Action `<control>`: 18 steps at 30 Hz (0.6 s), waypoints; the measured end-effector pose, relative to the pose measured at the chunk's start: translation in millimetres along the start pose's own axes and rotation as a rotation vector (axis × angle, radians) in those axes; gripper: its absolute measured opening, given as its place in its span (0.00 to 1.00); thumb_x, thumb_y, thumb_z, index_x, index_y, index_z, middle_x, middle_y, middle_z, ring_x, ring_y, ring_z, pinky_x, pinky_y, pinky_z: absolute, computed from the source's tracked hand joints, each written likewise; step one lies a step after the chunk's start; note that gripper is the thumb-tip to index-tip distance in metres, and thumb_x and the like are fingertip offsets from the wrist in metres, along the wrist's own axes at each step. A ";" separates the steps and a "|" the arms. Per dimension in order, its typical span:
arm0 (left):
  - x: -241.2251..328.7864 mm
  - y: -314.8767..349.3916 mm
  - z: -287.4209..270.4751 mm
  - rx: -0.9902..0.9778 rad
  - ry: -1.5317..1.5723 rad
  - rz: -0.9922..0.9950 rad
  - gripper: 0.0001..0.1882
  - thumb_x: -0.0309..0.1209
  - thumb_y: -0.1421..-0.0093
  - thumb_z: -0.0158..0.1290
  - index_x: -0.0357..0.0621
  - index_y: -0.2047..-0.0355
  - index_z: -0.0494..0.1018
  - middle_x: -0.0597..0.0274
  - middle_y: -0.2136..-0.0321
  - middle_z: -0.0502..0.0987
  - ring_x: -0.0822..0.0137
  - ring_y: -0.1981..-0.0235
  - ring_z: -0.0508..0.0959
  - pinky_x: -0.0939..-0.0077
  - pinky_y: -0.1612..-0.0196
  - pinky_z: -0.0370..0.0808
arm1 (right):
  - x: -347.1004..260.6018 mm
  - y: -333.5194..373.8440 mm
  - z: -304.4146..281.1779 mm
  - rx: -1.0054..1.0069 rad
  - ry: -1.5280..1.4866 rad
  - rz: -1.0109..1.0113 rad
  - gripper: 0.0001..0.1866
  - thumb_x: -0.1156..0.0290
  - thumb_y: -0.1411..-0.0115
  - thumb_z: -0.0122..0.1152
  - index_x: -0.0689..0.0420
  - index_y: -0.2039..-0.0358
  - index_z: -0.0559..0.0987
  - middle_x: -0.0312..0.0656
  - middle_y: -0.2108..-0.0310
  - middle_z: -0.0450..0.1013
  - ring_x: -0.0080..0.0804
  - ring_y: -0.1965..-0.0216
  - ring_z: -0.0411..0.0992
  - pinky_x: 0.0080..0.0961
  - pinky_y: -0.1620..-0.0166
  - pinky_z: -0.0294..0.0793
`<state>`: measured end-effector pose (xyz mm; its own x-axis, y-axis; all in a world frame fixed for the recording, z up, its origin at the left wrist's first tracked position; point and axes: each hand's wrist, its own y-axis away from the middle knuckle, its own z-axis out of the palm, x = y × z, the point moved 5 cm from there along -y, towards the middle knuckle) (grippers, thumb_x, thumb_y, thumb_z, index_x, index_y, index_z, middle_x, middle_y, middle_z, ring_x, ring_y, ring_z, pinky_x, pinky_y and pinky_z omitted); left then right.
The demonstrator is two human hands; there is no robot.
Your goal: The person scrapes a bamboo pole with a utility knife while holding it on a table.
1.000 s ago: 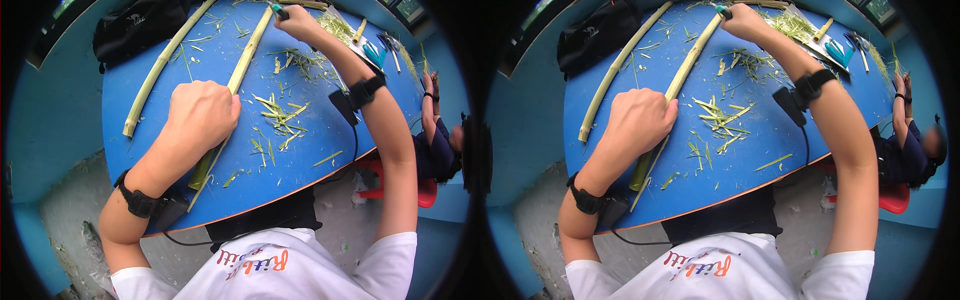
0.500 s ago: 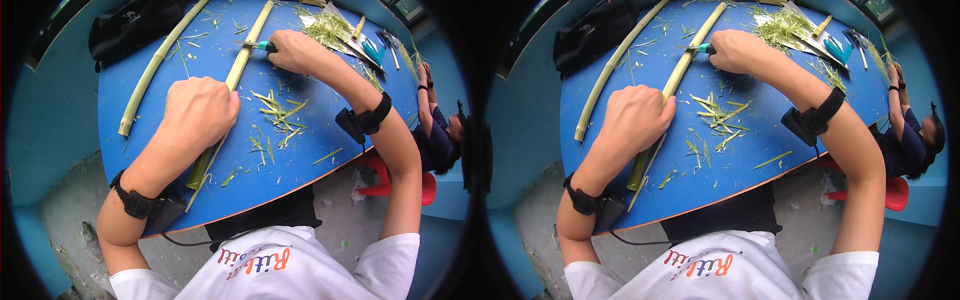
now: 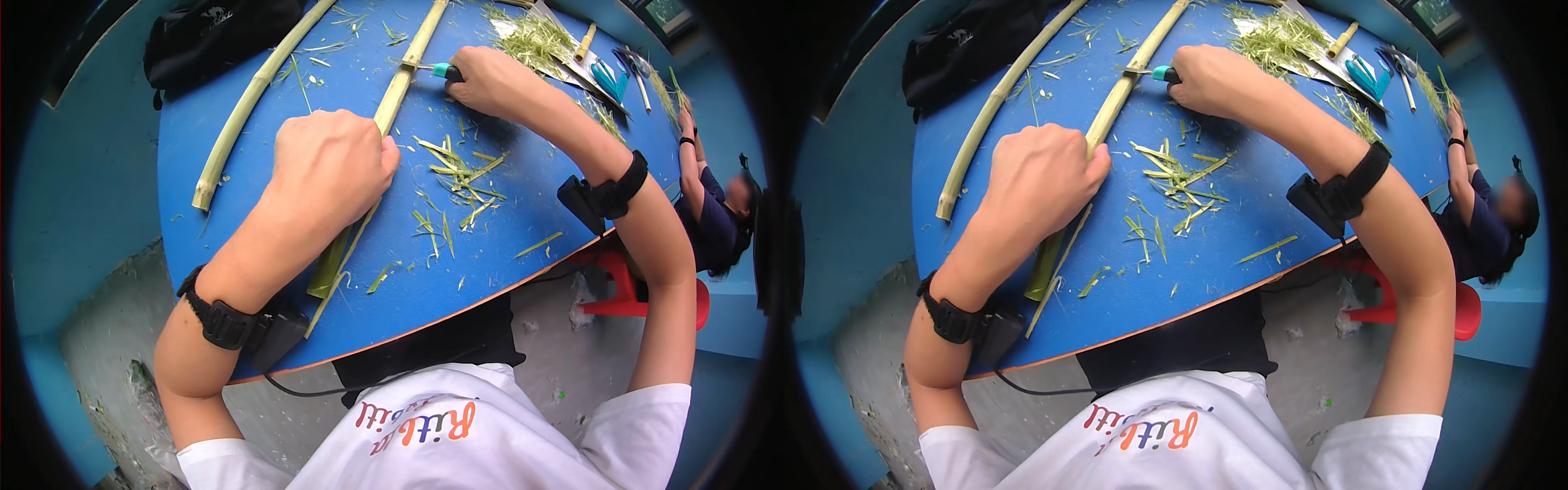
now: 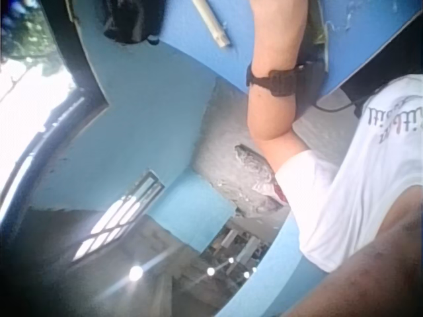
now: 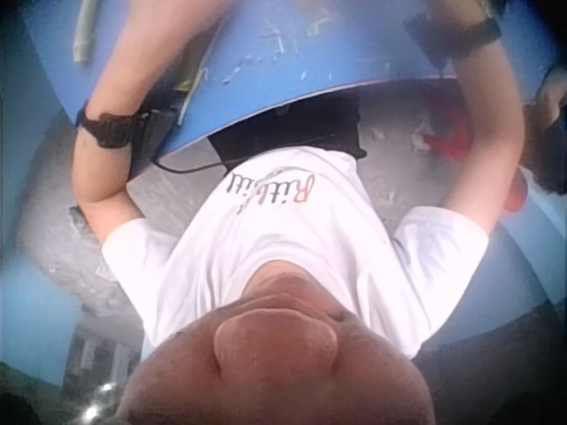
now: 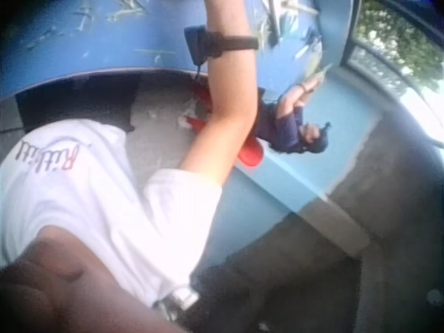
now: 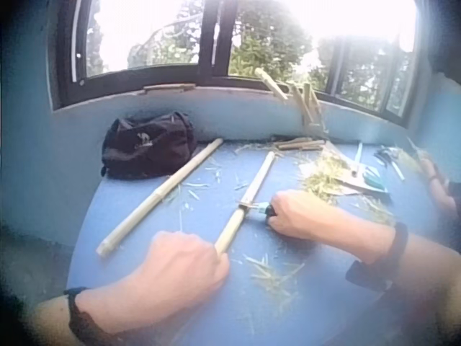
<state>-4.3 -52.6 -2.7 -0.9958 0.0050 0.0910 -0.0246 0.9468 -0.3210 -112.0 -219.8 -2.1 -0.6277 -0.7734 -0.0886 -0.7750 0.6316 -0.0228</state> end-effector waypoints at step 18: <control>0.5 -1.5 -1.0 -0.043 -0.051 -0.012 0.20 0.40 0.42 0.52 0.38 0.84 0.77 0.50 0.86 0.75 0.52 0.81 0.78 0.62 0.75 0.74 | -8.0 4.5 -6.1 0.101 0.159 -0.040 0.11 0.68 0.48 0.58 0.64 0.73 0.78 0.56 0.75 0.75 0.56 0.69 0.75 0.46 0.63 0.74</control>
<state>-4.7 -53.6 -1.3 -0.9987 -0.0218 0.0463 -0.0339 0.9595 -0.2796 -110.9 -211.0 4.6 -0.6068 -0.7916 0.0723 -0.7930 0.5965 -0.1239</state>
